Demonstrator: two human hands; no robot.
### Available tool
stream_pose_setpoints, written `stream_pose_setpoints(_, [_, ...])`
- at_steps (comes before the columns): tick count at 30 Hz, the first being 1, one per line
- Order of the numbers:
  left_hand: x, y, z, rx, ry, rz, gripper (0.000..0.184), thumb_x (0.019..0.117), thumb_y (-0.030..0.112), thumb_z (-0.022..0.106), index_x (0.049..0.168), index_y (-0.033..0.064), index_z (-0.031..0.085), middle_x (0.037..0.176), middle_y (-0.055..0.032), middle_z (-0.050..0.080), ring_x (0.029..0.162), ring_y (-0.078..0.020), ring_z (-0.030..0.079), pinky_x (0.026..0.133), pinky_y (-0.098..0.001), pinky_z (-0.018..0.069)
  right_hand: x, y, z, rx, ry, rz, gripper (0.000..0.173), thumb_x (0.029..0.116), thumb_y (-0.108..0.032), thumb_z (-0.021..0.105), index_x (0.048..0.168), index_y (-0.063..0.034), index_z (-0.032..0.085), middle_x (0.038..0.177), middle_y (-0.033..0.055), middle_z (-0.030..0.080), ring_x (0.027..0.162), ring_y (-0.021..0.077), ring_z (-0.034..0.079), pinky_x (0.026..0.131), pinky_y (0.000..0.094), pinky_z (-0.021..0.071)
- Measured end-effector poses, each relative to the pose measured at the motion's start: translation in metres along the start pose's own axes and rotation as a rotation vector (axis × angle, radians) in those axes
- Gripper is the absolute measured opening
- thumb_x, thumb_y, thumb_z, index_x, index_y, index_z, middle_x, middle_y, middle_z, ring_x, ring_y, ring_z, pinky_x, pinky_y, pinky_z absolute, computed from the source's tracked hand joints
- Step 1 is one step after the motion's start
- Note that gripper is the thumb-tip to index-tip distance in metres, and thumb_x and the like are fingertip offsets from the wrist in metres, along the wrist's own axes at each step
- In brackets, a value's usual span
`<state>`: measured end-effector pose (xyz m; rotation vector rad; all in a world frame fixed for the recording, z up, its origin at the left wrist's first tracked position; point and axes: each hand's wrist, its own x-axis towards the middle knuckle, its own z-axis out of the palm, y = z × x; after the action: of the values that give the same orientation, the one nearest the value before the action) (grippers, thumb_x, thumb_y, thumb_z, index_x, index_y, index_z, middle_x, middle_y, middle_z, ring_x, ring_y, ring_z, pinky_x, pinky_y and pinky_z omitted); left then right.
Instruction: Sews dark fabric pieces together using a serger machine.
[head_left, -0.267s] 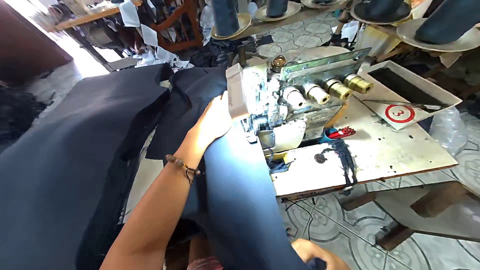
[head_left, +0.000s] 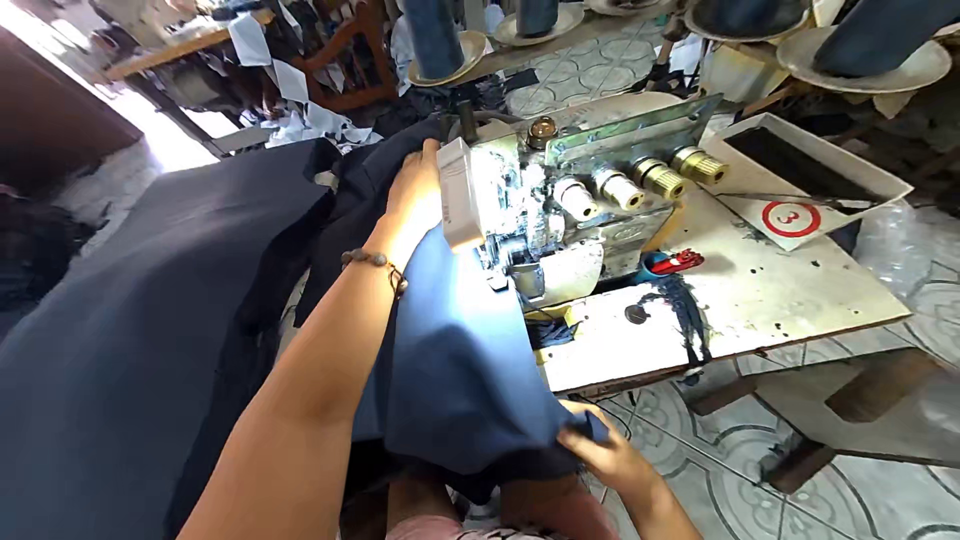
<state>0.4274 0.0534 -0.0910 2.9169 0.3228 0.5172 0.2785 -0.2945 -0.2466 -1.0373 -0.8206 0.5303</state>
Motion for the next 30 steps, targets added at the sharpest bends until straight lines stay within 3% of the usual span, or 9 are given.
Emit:
stream_pose_setpoints(4, [-0.037,0.026,-0.032,-0.029,0.128,-0.013,0.048,0.0951,0.009,0.063,0.14,-0.0033,0.053,0.142,-0.029,0.053,0.138,-0.0485,0.045,0.108,-0.0694,0.0352,0.023,-0.009,0.017,-0.016,0.209,0.047,0.015,0.0983,-0.011,0.059,0.108,-0.0183,0.069,0.102,-0.0164,0.072,0.099,-0.006,0.065,0.092,0.0207,0.055])
stream_pose_setpoints(8, [-0.175,0.044,-0.061,-0.258,0.061,-0.135,0.069,0.1018,0.035,0.063,0.151,-0.004,0.035,0.15,-0.0261,0.047,0.134,-0.0359,0.054,0.108,-0.0506,0.0488,0.038,-0.025,0.022,0.028,0.265,0.143,0.016,0.0975,-0.003,0.055,0.111,-0.0052,0.064,0.099,-0.01,0.072,0.096,-0.0036,0.067,0.092,0.0212,0.0559])
stream_pose_setpoints(11, [-0.3,0.027,-0.028,-0.248,0.095,-0.268,0.074,0.0811,0.037,0.082,0.127,-0.0157,0.058,0.13,-0.039,0.055,0.121,-0.0569,0.054,0.1,-0.0705,0.0442,0.046,-0.035,0.007,-0.022,0.106,0.225,0.016,0.1009,-0.009,0.053,0.112,-0.0051,0.063,0.096,-0.0106,0.07,0.092,-0.0049,0.066,0.088,0.0197,0.0564])
stream_pose_setpoints(14, [-0.347,0.012,-0.033,-0.095,0.084,-0.233,0.03,0.0909,0.023,0.072,0.095,-0.0069,0.073,0.098,-0.028,0.064,0.093,-0.047,0.063,0.08,-0.0631,0.0515,0.053,-0.038,0.001,0.092,-0.007,0.343,0.011,0.1024,-0.013,0.05,0.103,-0.0147,0.061,0.079,-0.0122,0.067,0.062,-0.005,0.061,0.057,0.014,0.0526])
stream_pose_setpoints(16, [-0.322,0.007,-0.066,0.015,0.006,-0.245,0.028,0.0978,0.021,0.065,0.098,-0.0065,0.072,0.089,-0.0264,0.067,0.083,-0.0458,0.068,0.073,-0.0654,0.0536,0.06,-0.035,0.01,0.289,0.006,0.377,0.014,0.1038,-0.015,0.046,0.1,-0.0168,0.06,0.071,-0.0101,0.066,0.05,-0.0037,0.054,0.047,0.013,0.0459])
stream_pose_setpoints(20, [-0.213,-0.008,-0.113,0.106,-0.096,-0.351,0.033,0.1058,0.026,0.057,0.114,-0.0036,0.069,0.1,-0.0356,0.067,0.1,-0.059,0.064,0.083,-0.0787,0.0442,0.089,-0.038,0.05,0.599,0.226,0.387,0.024,0.1105,-0.018,0.036,0.101,-0.0109,0.057,0.064,-0.0034,0.058,0.047,0.0006,0.046,0.046,0.0159,0.0393])
stream_pose_setpoints(23, [-0.126,-0.006,-0.116,0.025,-0.113,-0.387,0.038,0.1098,0.026,0.047,0.12,-0.0062,0.064,0.114,-0.0372,0.064,0.112,-0.0566,0.061,0.093,-0.0764,0.0415,0.109,-0.037,0.072,0.707,0.251,0.321,0.044,0.1124,-0.025,0.024,0.084,-0.0125,0.056,0.054,-0.0074,0.051,0.044,0.0007,0.043,0.045,0.0166,0.0362])
stream_pose_setpoints(26, [-0.066,-0.003,-0.101,-0.194,-0.091,-0.474,0.039,0.1117,0.024,0.038,0.136,-0.0016,0.054,0.127,-0.0285,0.062,0.106,-0.0376,0.07,0.093,-0.0581,0.0553,0.117,-0.034,0.078,0.536,0.121,0.241,0.04,0.1088,-0.016,0.024,0.092,-0.0086,0.06,0.057,-0.0073,0.054,0.046,0.0006,0.048,0.046,0.0162,0.0418])
stream_pose_setpoints(30, [-0.053,-0.026,-0.077,-0.324,-0.031,-0.189,0.055,0.1058,0.014,0.05,0.154,0.0016,0.026,0.142,-0.0271,0.053,0.129,-0.0364,0.058,0.107,-0.0572,0.0456,0.106,-0.025,0.059,-0.068,-0.03,0.084,0.032,0.1066,-0.009,0.038,0.1,0.0009,0.068,0.067,-0.0063,0.06,0.056,-0.0032,0.053,0.053,0.0142,0.0449])
